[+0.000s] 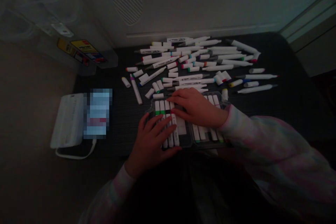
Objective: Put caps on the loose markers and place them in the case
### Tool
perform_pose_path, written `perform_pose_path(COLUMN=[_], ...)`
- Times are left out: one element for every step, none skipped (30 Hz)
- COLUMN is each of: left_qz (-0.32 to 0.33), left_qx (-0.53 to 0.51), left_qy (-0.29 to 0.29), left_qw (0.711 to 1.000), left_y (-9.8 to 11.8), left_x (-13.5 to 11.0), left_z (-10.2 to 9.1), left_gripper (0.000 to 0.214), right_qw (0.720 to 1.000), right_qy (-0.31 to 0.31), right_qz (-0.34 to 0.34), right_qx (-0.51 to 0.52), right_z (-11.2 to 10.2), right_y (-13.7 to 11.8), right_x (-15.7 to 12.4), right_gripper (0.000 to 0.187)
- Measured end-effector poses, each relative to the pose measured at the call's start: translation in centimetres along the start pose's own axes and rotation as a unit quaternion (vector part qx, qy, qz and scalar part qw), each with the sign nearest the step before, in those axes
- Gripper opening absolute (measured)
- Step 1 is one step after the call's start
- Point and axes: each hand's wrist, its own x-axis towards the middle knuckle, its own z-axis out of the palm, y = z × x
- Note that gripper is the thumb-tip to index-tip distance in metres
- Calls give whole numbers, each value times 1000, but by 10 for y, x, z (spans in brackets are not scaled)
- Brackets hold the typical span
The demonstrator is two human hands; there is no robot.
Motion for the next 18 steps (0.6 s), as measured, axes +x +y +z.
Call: perform_pose_path(left_qz=[0, -1, -2, -2, -2, -3, -3, -3, -3, -3, -3, -4, -5, -5, -6, -5, -5, -4], left_qx=[1, 2, 3, 3, 3, 2, 1, 0, -1, -2, -2, -2, -2, -2, -1, 0, 0, -1], left_qy=[-1, -3, -5, -7, -8, -8, -7, -5, -4, -4, -4, -5, -7, -9, -11, -11, -11, -11], left_qw=[1000, 1000, 1000, 1000, 1000, 1000, 1000, 1000, 1000, 1000, 1000, 1000, 1000, 1000, 1000, 1000, 1000, 1000], left_y=[0, 0, 0, 0, 0, 0, 0, 0, 0, 0, 0, 0, 0, 0, -1, -1, -1, -1], left_x=[0, 0, 0, 0, 0, 0, 0, 0, 0, 0, 0, 0, 0, 0, 0, 0, 0, 0], left_z=[0, 0, 0, 0, 0, 0, 0, 0, 0, 0, 0, 0, 0, 0, 0, 0, 0, 0], left_gripper=[44, 44, 44, 43, 43, 43, 43, 43, 43, 43, 43, 43, 44, 44, 44, 44, 44, 44], right_qw=[1000, 1000, 1000, 1000, 1000, 1000, 1000, 1000, 1000, 1000, 1000, 1000, 1000, 1000, 1000, 1000, 1000, 1000], right_qy=[-1, -1, -1, -1, -1, 0, 0, 0, 0, 0, 1, 1, 0, 0, 0, 0, 1, 1], right_qz=[-1, -2, -4, -5, -5, -6, -6, -6, -6, -7, -7, -7, -6, -5, -5, -5, -5, -5], right_qx=[0, -1, -1, -1, 0, 1, 2, 3, 3, 3, 3, 2, 3, 3, 3, 3, 3, 3], right_z=[0, 0, 0, 0, 0, 0, 0, 0, 0, 0, 1, 1, 1, 1, 1, 1, 1, 1], right_y=[0, 0, 0, 0, 0, 0, 1, 1, 1, 1, 1, 1, 1, 1, 1, 1, 1, 1], right_x=[0, 0, 0, 0, 0, 0, 0, 0, 0, 0, 0, 0, 0, 0, 0, 0, 0, 0], right_gripper=[34, 34, 34, 34, 34, 34, 34, 34, 34, 34, 34, 34, 34, 34, 34, 34, 34, 34])
